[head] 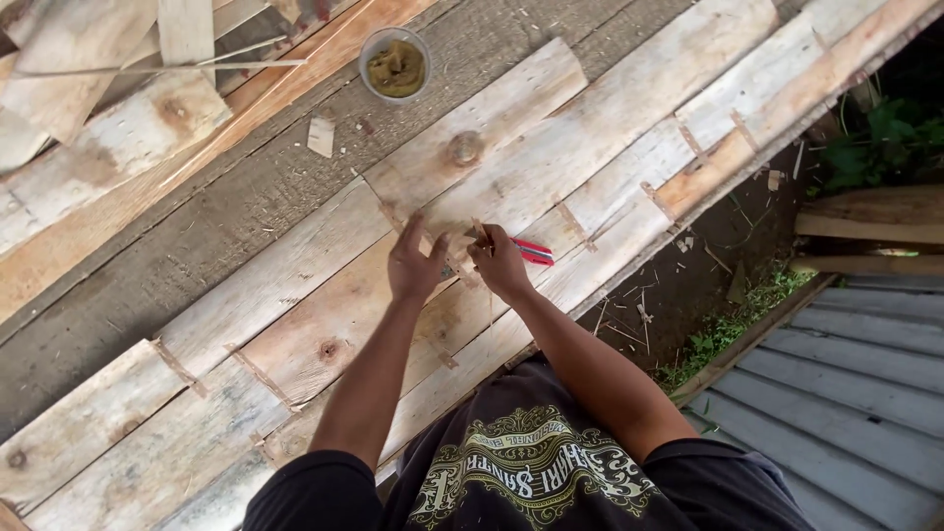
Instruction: The person repeatedly dips a small wooden stick into a container of glue and applies it to the edges of wooden planks laid on a work surface. They then use a red utility knife to scrape or trim the glued areas and place small wooden pieces into gaps between planks.
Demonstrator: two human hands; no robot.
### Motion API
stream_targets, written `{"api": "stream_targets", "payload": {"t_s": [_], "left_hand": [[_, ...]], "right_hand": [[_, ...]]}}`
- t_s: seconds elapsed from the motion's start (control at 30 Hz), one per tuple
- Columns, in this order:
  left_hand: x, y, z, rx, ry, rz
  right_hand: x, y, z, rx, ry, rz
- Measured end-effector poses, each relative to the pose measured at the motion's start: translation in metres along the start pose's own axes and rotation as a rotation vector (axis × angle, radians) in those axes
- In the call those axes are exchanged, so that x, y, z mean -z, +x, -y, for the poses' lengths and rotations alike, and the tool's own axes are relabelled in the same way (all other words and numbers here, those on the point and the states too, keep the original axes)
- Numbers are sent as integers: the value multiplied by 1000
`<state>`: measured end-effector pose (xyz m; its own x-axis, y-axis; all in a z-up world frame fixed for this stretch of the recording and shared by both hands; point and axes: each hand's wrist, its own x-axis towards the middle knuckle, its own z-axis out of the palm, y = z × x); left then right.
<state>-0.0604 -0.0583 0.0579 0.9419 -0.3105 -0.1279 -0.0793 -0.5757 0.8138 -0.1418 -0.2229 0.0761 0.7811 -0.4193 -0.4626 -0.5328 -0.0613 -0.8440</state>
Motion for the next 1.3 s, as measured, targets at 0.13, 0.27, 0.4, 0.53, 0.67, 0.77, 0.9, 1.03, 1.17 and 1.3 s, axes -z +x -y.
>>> {"api": "stream_targets", "payload": {"t_s": [0.13,0.27,0.4,0.53,0.67,0.77,0.9,1.03,1.17,1.3], "left_hand": [[-24,-22,-25,291,-181,176],[-47,-43,-32,223,-409,264],[-57,-53,-46,221,-348,294],[-64,-62,-60,221,-287,190],[-72,-59,-66,251,-236,65],[-73,-57,-89,229,-300,9],[-108,-45,-112,220,-246,-66],[-161,-41,-141,227,-216,-103],[-220,-34,-179,48,-154,-216],[-253,-42,-235,6,-77,-174]], "right_hand": [[14,-36,11,-53,143,-14],[22,-46,-17,-73,102,65],[38,-66,-14,-79,102,98],[60,-79,-3,-94,193,118],[78,-77,-3,-122,291,151],[96,-66,-16,-126,290,158],[138,-50,-28,-140,261,157],[201,-31,-32,-125,217,169],[272,-9,-45,-127,203,197],[330,9,-68,-124,203,152]]}}
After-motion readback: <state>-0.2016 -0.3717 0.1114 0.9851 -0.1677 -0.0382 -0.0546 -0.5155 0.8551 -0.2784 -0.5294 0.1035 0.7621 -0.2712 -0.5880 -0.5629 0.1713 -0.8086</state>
